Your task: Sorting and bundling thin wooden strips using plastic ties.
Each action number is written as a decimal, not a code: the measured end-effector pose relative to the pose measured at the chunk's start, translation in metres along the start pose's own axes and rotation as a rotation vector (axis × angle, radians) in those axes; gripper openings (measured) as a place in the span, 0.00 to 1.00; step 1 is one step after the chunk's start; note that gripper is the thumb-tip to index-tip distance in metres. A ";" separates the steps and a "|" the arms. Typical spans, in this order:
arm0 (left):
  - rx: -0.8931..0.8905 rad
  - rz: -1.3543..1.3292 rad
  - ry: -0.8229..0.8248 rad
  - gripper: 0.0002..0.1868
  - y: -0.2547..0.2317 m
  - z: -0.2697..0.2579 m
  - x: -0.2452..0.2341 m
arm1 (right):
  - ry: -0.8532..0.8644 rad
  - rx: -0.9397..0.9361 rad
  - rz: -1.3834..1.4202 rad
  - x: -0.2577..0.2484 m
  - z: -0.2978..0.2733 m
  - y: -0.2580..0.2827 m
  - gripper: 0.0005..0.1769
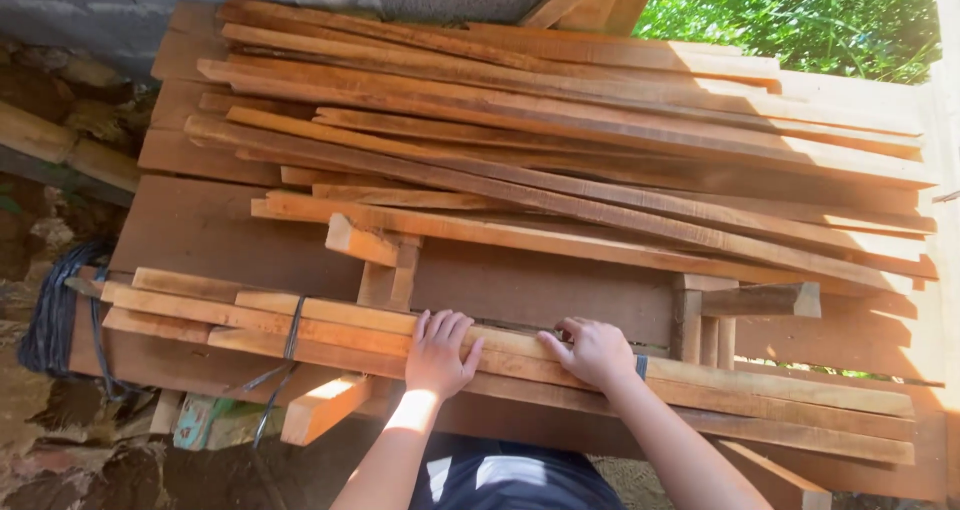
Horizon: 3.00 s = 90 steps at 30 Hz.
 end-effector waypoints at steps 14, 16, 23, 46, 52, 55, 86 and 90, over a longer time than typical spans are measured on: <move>-0.161 0.069 -0.084 0.15 0.038 -0.019 0.014 | 0.714 0.114 0.206 0.076 0.028 -0.007 0.51; -0.172 0.058 -0.074 0.15 0.034 -0.017 0.007 | 0.731 0.123 0.226 0.080 0.029 -0.008 0.52; -0.259 -0.316 -0.228 0.10 0.026 -0.024 -0.036 | 0.772 0.094 0.265 0.097 0.033 -0.015 0.60; -1.608 -2.221 0.027 0.28 -0.033 -0.108 0.096 | 0.143 -0.211 -0.079 0.005 0.002 0.030 0.54; -1.624 -2.181 0.013 0.20 -0.012 -0.141 0.134 | -0.068 -0.238 -0.119 0.017 -0.041 0.036 0.55; -1.596 -2.175 0.095 0.27 -0.012 -0.148 0.142 | -0.215 -0.239 -0.127 0.019 -0.067 0.038 0.55; 0.145 0.043 0.111 0.33 -0.028 -0.028 -0.038 | -0.392 -0.391 -0.192 0.018 -0.094 0.032 0.49; 0.134 0.123 0.221 0.39 -0.020 -0.031 -0.021 | -0.431 -0.405 -0.256 0.021 -0.089 0.028 0.52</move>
Point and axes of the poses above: each hand's wrist, its own z-axis towards the middle knuckle, its own x-axis out of the palm, y = z × x, the point moved 9 cm from there along z, towards the middle knuckle, and after that the axes turned 1 degree about -x, right-handed, at the moved point
